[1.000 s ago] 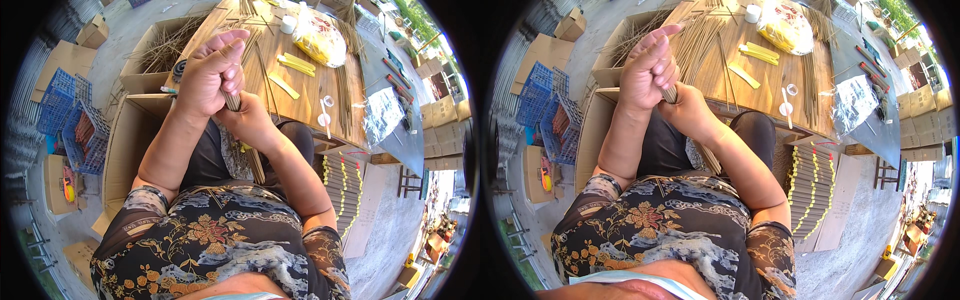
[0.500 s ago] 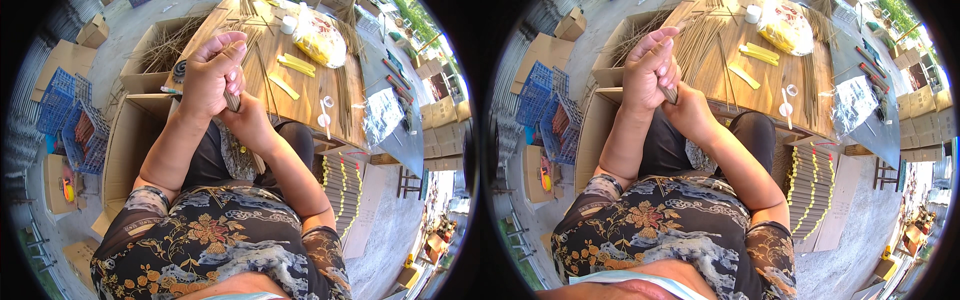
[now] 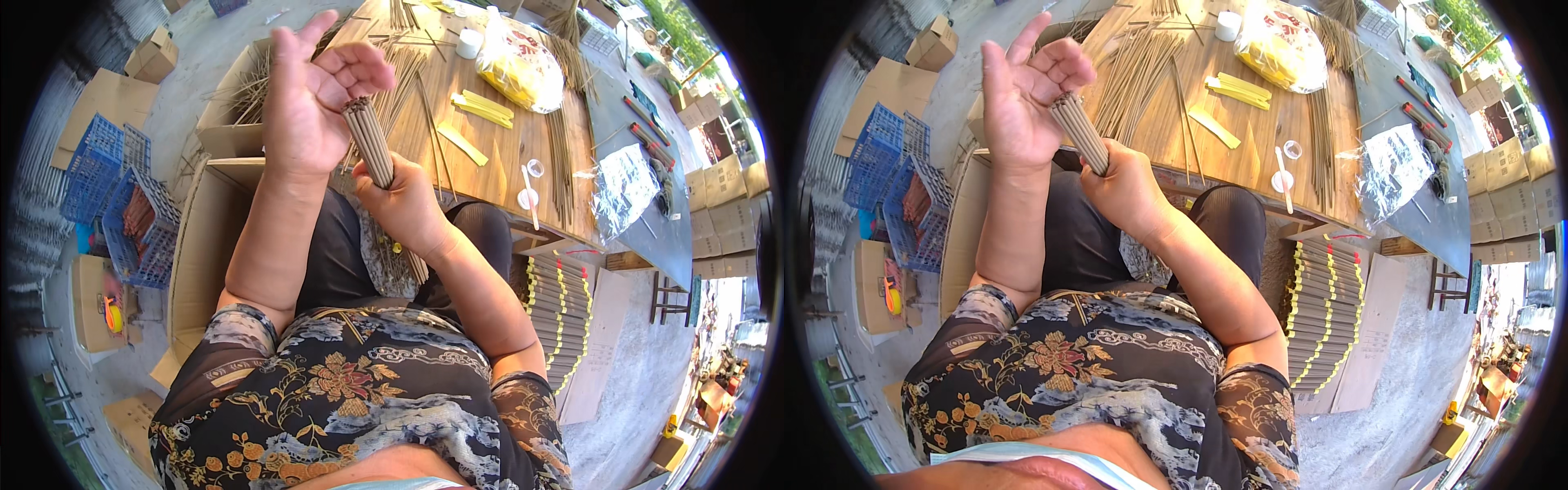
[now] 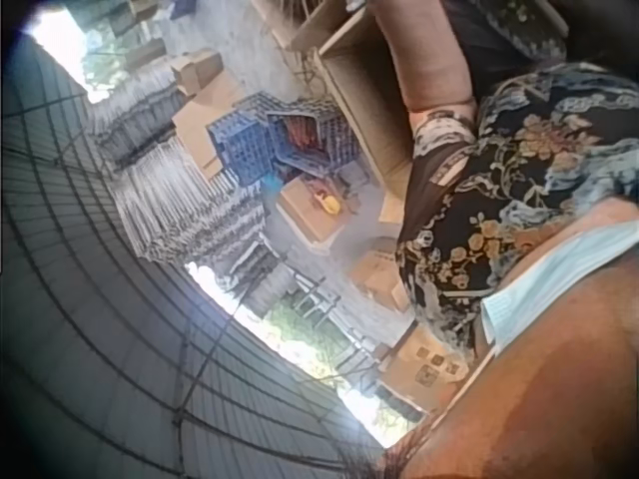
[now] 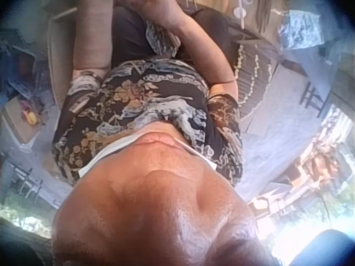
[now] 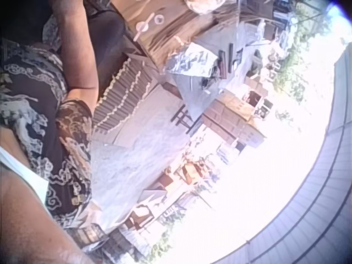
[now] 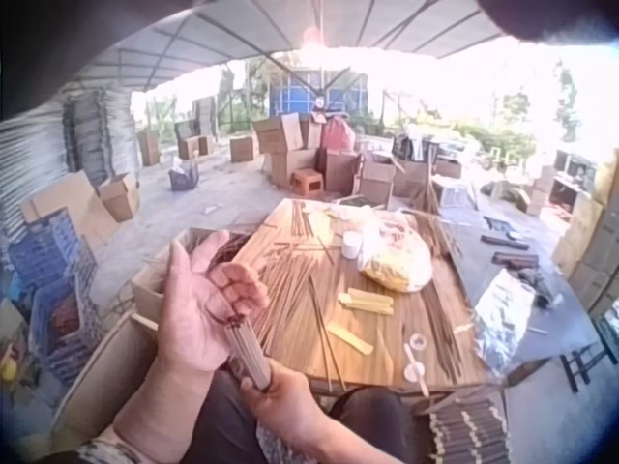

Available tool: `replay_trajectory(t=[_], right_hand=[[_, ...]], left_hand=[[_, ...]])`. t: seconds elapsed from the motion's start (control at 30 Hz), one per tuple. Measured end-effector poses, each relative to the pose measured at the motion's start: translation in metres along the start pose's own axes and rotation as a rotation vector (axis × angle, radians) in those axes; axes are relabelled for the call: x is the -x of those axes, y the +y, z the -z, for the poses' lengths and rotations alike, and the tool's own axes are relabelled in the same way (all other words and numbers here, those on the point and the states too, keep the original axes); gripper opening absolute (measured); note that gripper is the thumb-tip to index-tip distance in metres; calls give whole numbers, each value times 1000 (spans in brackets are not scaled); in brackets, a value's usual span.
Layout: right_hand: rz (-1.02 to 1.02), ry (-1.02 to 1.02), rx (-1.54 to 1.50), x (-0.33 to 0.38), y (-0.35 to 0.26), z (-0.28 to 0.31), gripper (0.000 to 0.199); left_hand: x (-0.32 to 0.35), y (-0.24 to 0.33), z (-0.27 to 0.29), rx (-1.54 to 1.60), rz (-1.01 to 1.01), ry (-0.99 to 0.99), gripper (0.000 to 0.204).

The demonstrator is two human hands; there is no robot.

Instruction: The person gathers thin wooden sticks into a bundle, aligns them, and wraps the bundle with yellow tape. They then apply glue to the tape using a small brush to secure it.

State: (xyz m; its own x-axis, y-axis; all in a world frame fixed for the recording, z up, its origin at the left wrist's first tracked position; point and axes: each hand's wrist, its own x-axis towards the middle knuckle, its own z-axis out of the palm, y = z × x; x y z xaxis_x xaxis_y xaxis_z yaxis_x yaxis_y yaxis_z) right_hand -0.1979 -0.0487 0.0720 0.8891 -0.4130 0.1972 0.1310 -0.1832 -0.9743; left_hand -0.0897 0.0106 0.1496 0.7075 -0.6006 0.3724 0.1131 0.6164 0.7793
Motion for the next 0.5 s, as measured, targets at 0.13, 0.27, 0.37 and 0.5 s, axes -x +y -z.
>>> replay_trajectory(t=[0.13,0.27,0.37,0.5], right_hand=[[-17,108,24,-3,-4,4,10],[59,178,280,-1,-4,1,20],[256,229,296,1,-2,-6,22],[68,-57,78,-1,-13,4,18]], left_hand=[[16,-15,6,71,24,21,69],[43,-30,-11,-67,6,87,54],[42,-27,-8,76,113,77,43],[33,-17,-10,64,133,19,33]])
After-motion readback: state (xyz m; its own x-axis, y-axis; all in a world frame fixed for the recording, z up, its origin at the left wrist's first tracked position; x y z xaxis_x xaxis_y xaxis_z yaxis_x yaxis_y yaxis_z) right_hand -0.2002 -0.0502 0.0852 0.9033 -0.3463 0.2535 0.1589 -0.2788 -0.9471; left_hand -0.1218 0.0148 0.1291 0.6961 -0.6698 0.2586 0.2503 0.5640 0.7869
